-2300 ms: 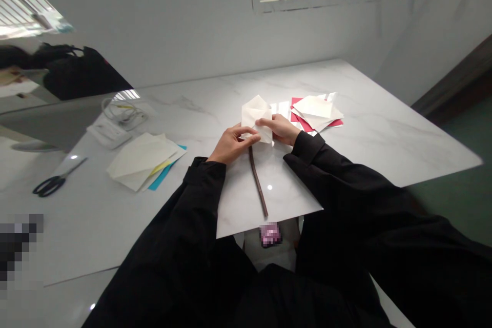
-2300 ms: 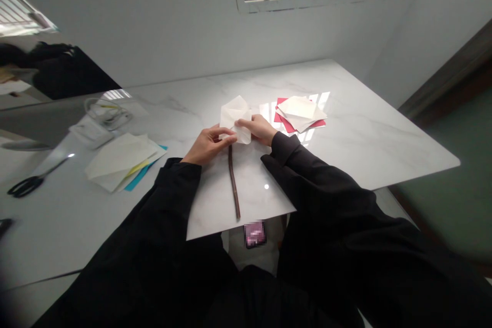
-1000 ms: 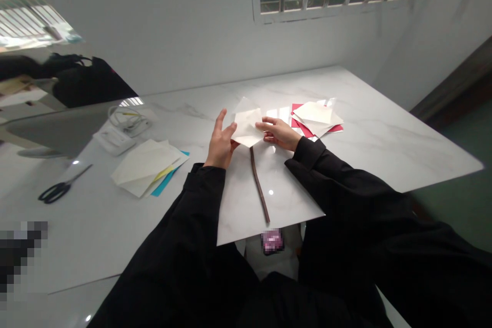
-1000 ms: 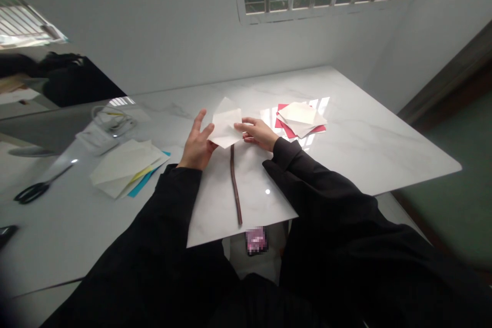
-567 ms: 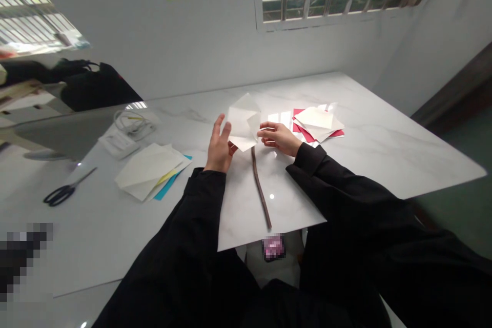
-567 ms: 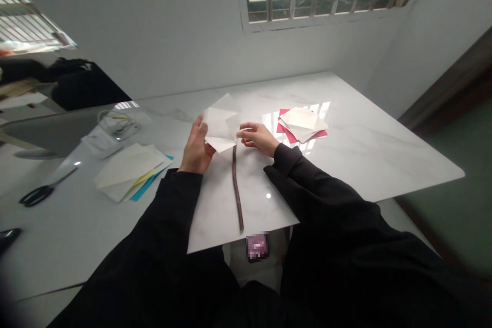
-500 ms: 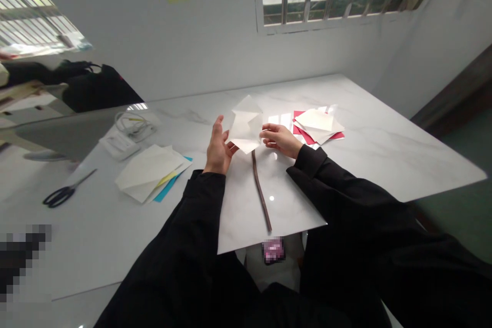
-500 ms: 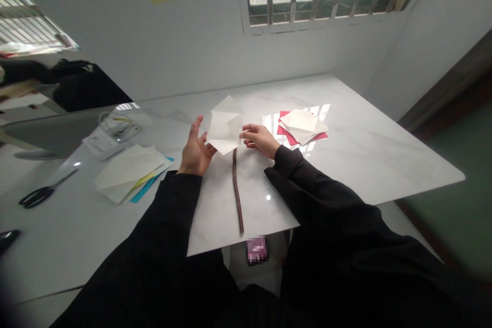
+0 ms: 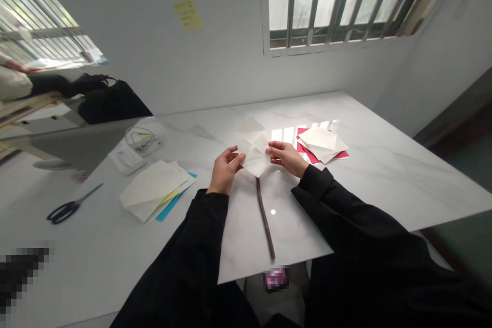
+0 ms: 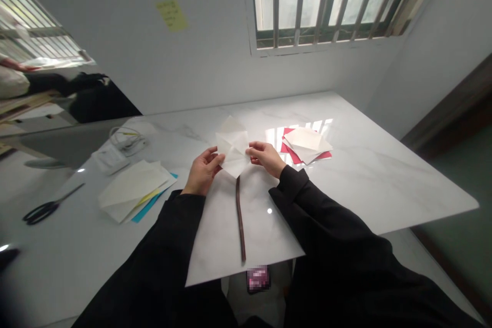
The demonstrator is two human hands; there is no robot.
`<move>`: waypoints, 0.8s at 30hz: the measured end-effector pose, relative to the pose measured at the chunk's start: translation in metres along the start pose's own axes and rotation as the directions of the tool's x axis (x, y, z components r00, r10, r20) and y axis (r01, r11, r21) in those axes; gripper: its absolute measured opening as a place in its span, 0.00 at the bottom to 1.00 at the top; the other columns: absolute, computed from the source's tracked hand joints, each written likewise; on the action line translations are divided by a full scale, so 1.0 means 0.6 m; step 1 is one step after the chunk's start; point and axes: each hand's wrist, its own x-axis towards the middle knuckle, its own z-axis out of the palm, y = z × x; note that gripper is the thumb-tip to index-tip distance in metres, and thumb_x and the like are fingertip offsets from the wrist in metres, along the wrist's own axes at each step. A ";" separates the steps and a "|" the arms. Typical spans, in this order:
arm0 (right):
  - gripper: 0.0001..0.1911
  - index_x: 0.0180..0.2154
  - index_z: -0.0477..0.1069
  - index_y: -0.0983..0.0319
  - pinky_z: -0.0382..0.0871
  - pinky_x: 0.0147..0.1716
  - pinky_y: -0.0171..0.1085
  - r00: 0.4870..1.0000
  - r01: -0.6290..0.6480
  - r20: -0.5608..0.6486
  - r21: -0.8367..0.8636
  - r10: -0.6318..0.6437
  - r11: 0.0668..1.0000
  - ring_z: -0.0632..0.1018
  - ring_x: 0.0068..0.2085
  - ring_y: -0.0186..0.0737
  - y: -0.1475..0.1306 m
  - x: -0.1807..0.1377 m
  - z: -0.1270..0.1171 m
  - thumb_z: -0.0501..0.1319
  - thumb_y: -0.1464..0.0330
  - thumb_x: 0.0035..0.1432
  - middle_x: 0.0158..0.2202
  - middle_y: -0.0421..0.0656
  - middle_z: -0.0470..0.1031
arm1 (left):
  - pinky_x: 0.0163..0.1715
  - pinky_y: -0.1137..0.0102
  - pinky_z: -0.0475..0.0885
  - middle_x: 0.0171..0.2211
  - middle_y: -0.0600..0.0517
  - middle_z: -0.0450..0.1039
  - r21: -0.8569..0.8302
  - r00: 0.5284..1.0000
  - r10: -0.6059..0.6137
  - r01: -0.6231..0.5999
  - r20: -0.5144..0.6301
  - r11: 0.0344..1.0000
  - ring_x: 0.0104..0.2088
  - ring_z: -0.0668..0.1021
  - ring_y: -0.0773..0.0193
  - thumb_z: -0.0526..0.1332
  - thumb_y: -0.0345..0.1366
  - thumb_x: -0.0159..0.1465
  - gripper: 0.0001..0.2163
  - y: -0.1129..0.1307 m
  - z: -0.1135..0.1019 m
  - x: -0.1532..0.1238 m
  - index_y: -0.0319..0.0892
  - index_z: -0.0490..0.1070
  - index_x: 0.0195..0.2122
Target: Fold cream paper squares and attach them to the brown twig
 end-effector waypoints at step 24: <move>0.29 0.39 0.67 0.58 0.66 0.31 0.32 0.998 0.050 -0.060 0.227 -0.038 0.973 0.73 0.28 0.29 -0.008 0.006 -0.004 0.81 0.65 0.38 0.30 0.35 0.75 | 0.43 0.68 0.80 0.54 0.47 0.77 0.311 0.962 0.253 -0.273 0.105 0.910 0.41 0.82 0.62 0.72 0.37 0.57 0.17 0.040 -0.023 -0.011 0.46 0.77 0.48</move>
